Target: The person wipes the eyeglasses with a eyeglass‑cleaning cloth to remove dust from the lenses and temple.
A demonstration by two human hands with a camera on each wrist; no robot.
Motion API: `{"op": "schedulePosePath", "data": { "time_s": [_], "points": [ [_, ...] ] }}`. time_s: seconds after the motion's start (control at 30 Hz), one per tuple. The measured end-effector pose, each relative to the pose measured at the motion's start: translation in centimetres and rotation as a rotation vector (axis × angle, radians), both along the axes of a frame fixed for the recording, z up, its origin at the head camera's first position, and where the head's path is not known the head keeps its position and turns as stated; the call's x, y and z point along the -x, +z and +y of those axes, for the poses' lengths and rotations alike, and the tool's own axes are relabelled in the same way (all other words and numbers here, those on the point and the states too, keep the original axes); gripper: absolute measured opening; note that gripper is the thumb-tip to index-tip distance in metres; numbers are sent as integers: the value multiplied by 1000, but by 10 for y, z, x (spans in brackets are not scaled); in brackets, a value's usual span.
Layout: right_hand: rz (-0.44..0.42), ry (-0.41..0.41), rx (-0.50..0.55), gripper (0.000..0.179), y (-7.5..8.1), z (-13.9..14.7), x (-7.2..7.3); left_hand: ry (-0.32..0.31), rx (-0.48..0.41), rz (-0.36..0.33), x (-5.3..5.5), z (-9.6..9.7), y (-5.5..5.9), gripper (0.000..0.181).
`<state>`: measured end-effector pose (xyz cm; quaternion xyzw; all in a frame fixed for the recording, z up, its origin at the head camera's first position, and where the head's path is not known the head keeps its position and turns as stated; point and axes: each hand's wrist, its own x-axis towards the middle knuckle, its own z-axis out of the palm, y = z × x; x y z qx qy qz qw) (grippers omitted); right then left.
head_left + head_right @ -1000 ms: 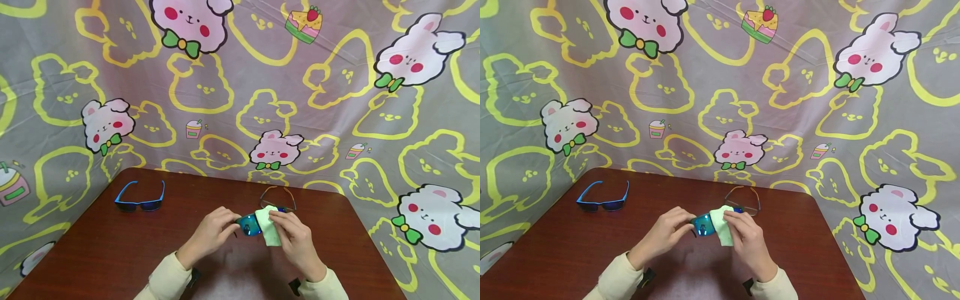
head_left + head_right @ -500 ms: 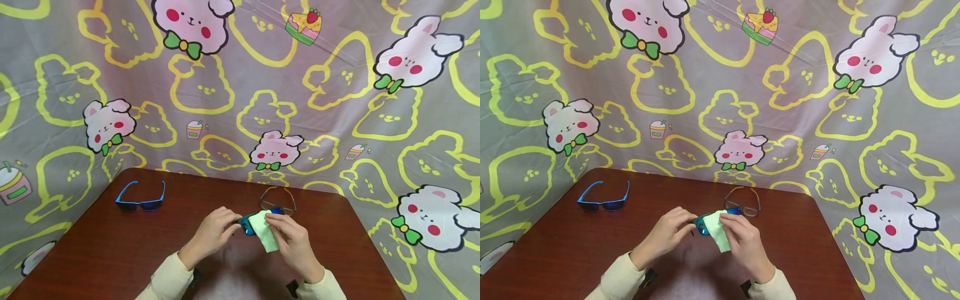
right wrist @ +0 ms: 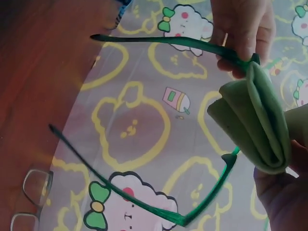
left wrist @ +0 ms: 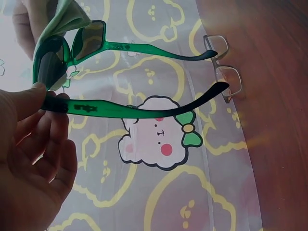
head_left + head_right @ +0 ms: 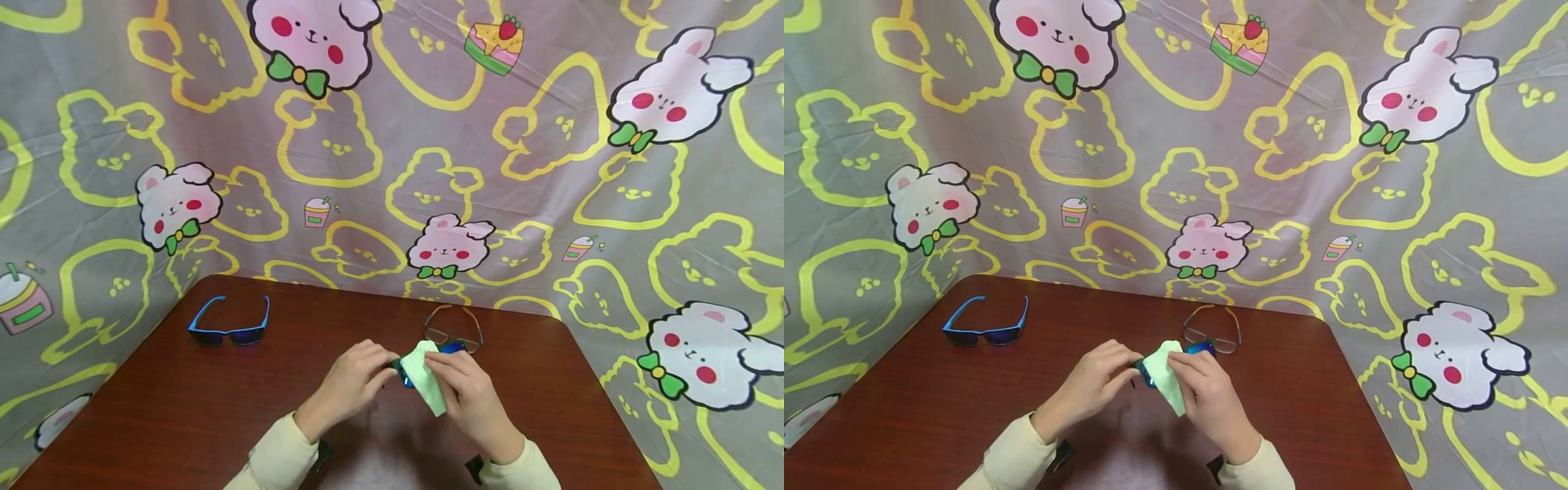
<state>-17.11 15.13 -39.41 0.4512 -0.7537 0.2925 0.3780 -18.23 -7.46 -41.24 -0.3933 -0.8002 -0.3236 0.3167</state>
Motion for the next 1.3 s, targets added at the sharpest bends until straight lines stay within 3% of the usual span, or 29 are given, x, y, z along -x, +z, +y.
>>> {"op": "schedulePosePath", "data": {
  "time_s": [0.23, 0.5, 0.8, 1.2, 1.3],
  "points": [
    [-8, -105, -143, 37, 0, 0, -4, 13, -24, -18, -1, 0, -1, 12],
    [-1, -81, -159, 38, -2, -5, -8, 50, -48, -34, -2, 1, -1, 13],
    [23, -73, -182, 38, -4, -8, -10, 102, -48, -123, -5, 1, 2, 14],
    [8, -146, -164, 43, -1, -8, -8, 64, -68, -75, -3, 3, 2, 14],
    [25, -159, -193, 31, -1, -9, -7, 60, -62, -66, -3, 4, 1, 14]
  ]
}}
